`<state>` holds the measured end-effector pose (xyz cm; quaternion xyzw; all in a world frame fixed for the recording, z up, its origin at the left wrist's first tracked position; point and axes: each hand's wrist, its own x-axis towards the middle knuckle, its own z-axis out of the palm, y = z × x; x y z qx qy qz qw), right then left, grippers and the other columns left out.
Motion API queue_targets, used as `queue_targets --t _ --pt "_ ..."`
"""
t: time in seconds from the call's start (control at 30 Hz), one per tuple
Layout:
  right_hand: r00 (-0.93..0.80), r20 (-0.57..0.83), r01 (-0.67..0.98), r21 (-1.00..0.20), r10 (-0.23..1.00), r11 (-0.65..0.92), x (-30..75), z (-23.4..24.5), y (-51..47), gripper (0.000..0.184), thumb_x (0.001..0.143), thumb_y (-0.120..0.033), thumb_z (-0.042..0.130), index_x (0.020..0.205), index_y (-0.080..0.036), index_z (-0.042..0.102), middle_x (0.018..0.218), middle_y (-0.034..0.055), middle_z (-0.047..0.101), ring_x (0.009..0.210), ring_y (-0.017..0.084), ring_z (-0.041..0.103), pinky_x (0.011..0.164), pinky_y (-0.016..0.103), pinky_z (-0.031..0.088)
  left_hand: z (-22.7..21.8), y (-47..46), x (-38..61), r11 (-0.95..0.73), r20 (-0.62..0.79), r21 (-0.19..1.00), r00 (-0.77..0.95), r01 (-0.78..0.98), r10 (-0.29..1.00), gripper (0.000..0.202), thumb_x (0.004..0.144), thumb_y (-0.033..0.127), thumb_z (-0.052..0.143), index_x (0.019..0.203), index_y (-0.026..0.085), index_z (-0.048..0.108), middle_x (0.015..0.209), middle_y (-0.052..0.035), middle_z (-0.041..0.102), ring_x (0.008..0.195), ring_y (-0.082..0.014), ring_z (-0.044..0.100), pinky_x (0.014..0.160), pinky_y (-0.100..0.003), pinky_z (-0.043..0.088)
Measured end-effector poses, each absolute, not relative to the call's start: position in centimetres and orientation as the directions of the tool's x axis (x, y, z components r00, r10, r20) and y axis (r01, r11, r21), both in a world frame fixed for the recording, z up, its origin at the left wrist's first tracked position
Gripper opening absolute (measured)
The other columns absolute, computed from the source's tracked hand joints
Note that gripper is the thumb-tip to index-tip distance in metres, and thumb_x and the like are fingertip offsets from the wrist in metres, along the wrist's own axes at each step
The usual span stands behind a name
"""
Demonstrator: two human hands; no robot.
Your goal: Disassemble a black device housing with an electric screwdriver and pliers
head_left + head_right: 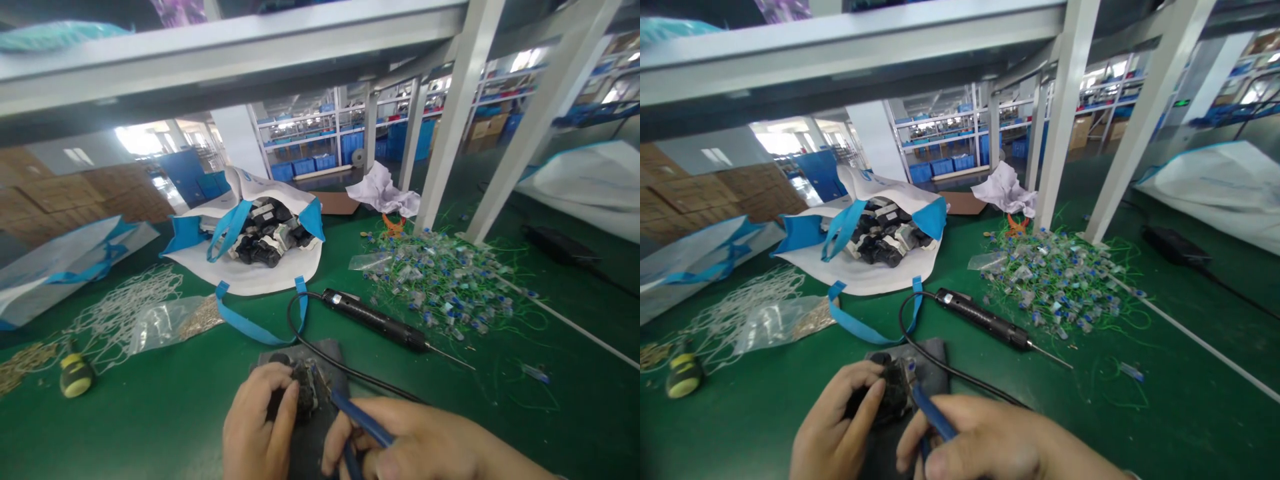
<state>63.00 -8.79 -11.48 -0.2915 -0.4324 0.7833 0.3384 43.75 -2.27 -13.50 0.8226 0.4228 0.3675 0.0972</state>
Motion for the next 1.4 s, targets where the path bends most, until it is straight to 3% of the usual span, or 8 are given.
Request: queue_targets --t 0.2,0.4,0.57,0.73,0.87,1.27,1.4 --pt "-0.68 -0.161 -0.335 -0.8 0.716 -0.498 62.3 -12.4 -8.8 0.043 0.051 -0.036 0.064 0.085 -0.011 0.06 0.075 0.002 0.05 0.067 0.011 0.045 0.06 0.02 0.033 -13.7 -2.6 43.9 -0.678 0.581 0.498 0.372 0.541 0.724 0.009 0.078 0.022 0.05 0.074 0.02 0.058 0.077 -0.0019 0.06 0.077 -0.0153 0.056 0.068 -0.025 0.047" --pt "-0.629 -0.179 -0.432 -0.728 0.756 -0.532 61.8 -12.1 -8.7 0.038 0.048 -0.021 0.062 0.083 -0.007 0.061 0.074 0.0047 0.054 0.07 0.012 0.049 0.065 0.021 0.033 -13.2 -2.7 44.0 -0.761 0.636 0.46 0.429 0.457 0.642 0.01 0.077 0.015 0.05 0.074 0.02 0.057 0.072 -0.0008 0.059 0.072 -0.0136 0.055 0.067 -0.024 0.046" --pt "-0.555 -0.264 -0.473 -0.68 0.789 -0.56 60.9 -12.8 -8.6 0.026 0.044 -0.011 0.065 0.069 -0.009 0.057 0.078 0.0071 0.058 0.071 0.013 0.054 0.057 0.018 0.034 -13.1 -2.7 44.1 -0.79 0.645 0.433 0.463 0.433 0.607 0.01 0.076 0.012 0.049 0.074 0.019 0.056 0.07 -0.001 0.059 0.071 -0.0137 0.055 0.07 -0.026 0.045" --pt "-0.443 -0.238 -0.503 -0.732 0.864 -0.46 60.0 -14.3 -8.7 0.034 0.055 -0.036 0.072 0.065 -0.011 0.051 0.067 0.0039 0.056 0.056 0.009 0.052 0.045 0.015 0.031 -13.3 -2.7 44.1 -0.796 0.63 0.424 0.49 0.433 0.602 0.012 0.077 0.009 0.047 0.077 0.019 0.054 0.074 -0.0027 0.058 0.073 -0.0141 0.054 0.068 -0.026 0.045" --pt "-0.38 -0.228 -0.53 -0.741 0.896 -0.413 59.5 -14.6 -8.8 0.041 0.057 -0.046 0.07 0.063 -0.011 0.048 0.055 -0.0004 0.05 0.043 0.006 0.046 0.04 0.015 0.029 -13.6 -2.6 44.1 -0.789 0.636 0.42 0.475 0.448 0.608 0.013 0.078 0.009 0.045 0.08 0.019 0.053 0.079 -0.0042 0.059 0.076 -0.0149 0.055 0.069 -0.026 0.046" --pt "-0.283 -0.186 -0.422 -0.857 0.941 -0.296 59.0 -15.8 -9.2 0.042 0.062 -0.051 0.062 0.06 -0.011 0.049 0.049 -0.0019 0.045 0.039 0.005 0.037 0.037 0.016 0.025 -14.0 -2.6 44.1 -0.787 0.62 0.402 0.493 0.468 0.61 0.013 0.078 0.01 0.045 0.081 0.019 0.054 0.082 -0.005 0.059 0.08 -0.0153 0.056 0.072 -0.026 0.047" --pt "-0.34 -0.2 -0.453 -0.821 0.919 -0.347 59.2 -15.3 -9.0 0.042 0.059 -0.05 0.066 0.062 -0.011 0.05 0.049 -0.0022 0.045 0.039 0.005 0.04 0.038 0.016 0.027 -14.4 -2.6 44.0 -0.771 0.637 0.389 0.458 0.504 0.62 0.011 0.078 0.012 0.045 0.083 0.018 0.054 0.083 -0.0059 0.06 0.081 -0.0161 0.057 0.074 -0.028 0.047"
